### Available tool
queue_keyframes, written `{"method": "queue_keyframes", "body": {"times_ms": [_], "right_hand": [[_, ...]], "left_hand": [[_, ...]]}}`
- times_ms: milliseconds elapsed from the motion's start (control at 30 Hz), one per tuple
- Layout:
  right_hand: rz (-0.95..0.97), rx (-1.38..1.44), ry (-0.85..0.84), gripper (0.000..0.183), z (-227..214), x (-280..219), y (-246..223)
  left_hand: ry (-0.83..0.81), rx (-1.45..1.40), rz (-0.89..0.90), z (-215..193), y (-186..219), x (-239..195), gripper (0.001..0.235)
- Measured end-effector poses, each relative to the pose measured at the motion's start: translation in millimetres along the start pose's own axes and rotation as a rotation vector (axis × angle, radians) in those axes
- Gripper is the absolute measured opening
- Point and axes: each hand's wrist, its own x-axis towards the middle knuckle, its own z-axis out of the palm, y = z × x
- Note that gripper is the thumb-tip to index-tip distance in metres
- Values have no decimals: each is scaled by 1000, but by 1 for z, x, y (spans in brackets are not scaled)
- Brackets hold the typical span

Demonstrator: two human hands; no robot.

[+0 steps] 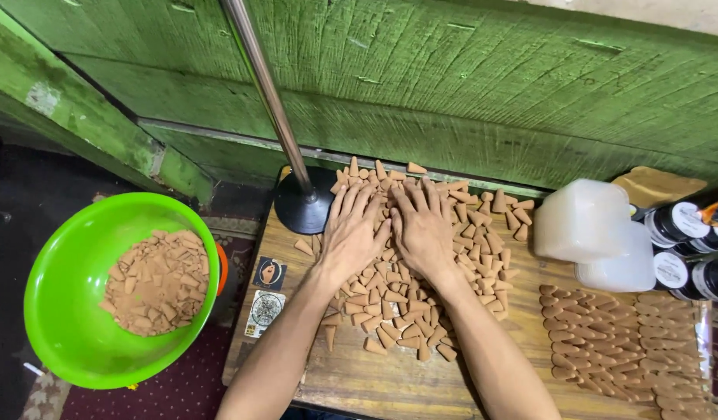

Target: Arranging small cone-shaped incense products from a large pile into organized rows on a wooden table.

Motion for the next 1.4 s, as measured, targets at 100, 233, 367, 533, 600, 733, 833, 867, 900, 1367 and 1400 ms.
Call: {"method": "queue_keyframes", "body": {"times_ms": [100,233,367,533,600,733,833,867,900,1367,1400], "right_hand": [[0,-31,27,36,3,0,0],[1,-51,53,34,4,0,0],[27,-34,76,31,12,1,3],[47,-13,65,30,11,1,3],[32,26,33,34,8,2,2],[23,52,5,35,6,0,3],[32,72,-6,33,7,1,3],[37,82,-11,31,7,1,4],[41,91,-17,29,8,1,4],[63,300,-2,21,13,5,13],[75,347,3,19,13,5,14]], "left_hand": [[17,24,8,5,-2,-2,45],[34,-18,12,13,-11,-1,44],[49,-19,-16,21,-15,-3,42],[65,21,-30,19,-11,-3,38],[58,18,-53,18,-9,-2,36],[58,22,-51,17,-7,-1,35],[69,-5,-49,17,-6,-1,30],[68,-24,-55,17,-6,-1,28],[67,-43,-62,18,-7,-2,26],[38,-58,-25,2,3,-3,23],[28,-66,-15,1,3,-3,23]]}}
